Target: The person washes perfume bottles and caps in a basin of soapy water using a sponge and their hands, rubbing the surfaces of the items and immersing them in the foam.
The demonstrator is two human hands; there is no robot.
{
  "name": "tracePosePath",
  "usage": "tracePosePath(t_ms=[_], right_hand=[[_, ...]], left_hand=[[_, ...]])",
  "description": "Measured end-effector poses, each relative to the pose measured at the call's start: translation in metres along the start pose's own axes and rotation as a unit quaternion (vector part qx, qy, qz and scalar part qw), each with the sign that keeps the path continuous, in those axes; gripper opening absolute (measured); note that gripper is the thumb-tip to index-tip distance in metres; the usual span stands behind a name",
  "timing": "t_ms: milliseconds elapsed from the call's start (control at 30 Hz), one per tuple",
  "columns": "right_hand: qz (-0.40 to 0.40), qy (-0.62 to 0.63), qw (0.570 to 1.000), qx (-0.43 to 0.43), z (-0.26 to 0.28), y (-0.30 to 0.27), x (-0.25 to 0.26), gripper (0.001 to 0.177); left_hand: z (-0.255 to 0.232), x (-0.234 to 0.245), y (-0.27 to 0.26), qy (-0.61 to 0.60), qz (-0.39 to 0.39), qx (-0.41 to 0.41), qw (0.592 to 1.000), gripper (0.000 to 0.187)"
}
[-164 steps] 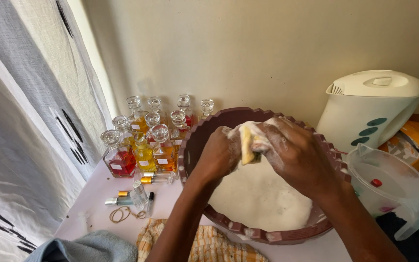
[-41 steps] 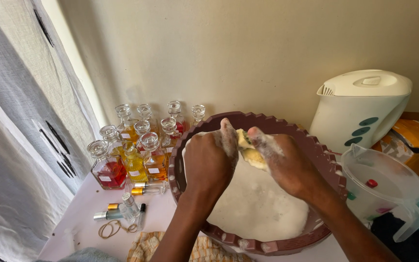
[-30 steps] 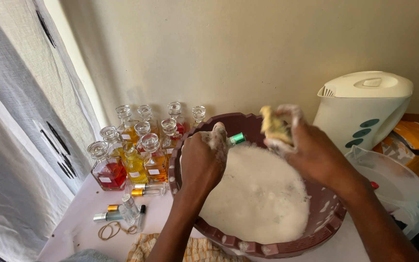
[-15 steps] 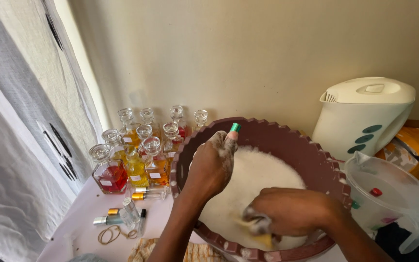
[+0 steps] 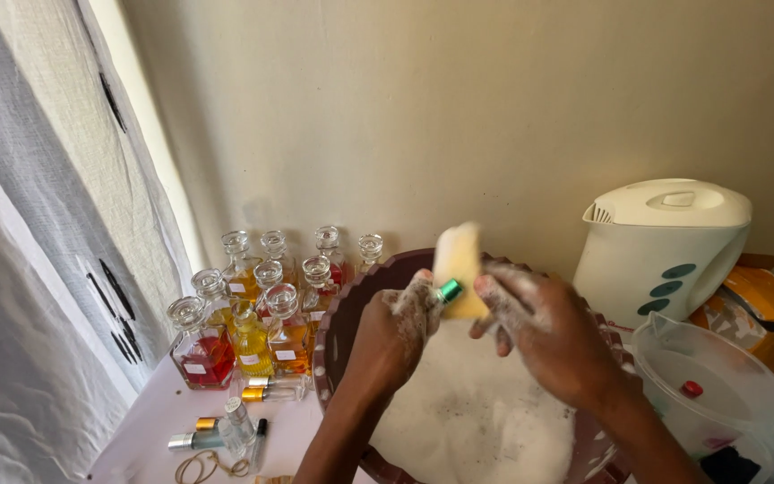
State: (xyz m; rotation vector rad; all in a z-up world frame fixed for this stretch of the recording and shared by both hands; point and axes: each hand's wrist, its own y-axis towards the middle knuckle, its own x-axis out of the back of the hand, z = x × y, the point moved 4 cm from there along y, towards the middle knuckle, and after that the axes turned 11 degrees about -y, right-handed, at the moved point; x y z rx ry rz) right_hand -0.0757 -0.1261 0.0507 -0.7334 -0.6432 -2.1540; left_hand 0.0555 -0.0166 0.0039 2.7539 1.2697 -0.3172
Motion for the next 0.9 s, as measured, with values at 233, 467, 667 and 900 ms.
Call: tracePosePath(t_ms=[233, 467, 667, 900], right_hand=[[-0.127, -0.091, 0.939, 0.307, 0.014, -0.007, 0.011, 0.027], [0.073, -0.125, 0.989, 0.015, 0.005, -0.007, 0.000, 0.031], [0.083, 0.055, 0.993, -0.059, 0.003, -0.006, -0.009, 0.018], [0.046, 0.080, 0.994, -0.055, -0.009, -0.010, -0.015, 0.036]], left_hand=[[0.020, 0.014, 0.018, 0.126, 0.038, -0.003, 0.991, 0.017], [0.026, 0.012, 0.021, 0.368, 0.005, -0.162, 0.916, 0.025], [0.018, 0.009, 0.015, 0.478, -0.067, -0.267, 0.834, 0.020], [0.023, 0.012, 0.021, 0.406, -0.065, -0.334, 0.848, 0.029]])
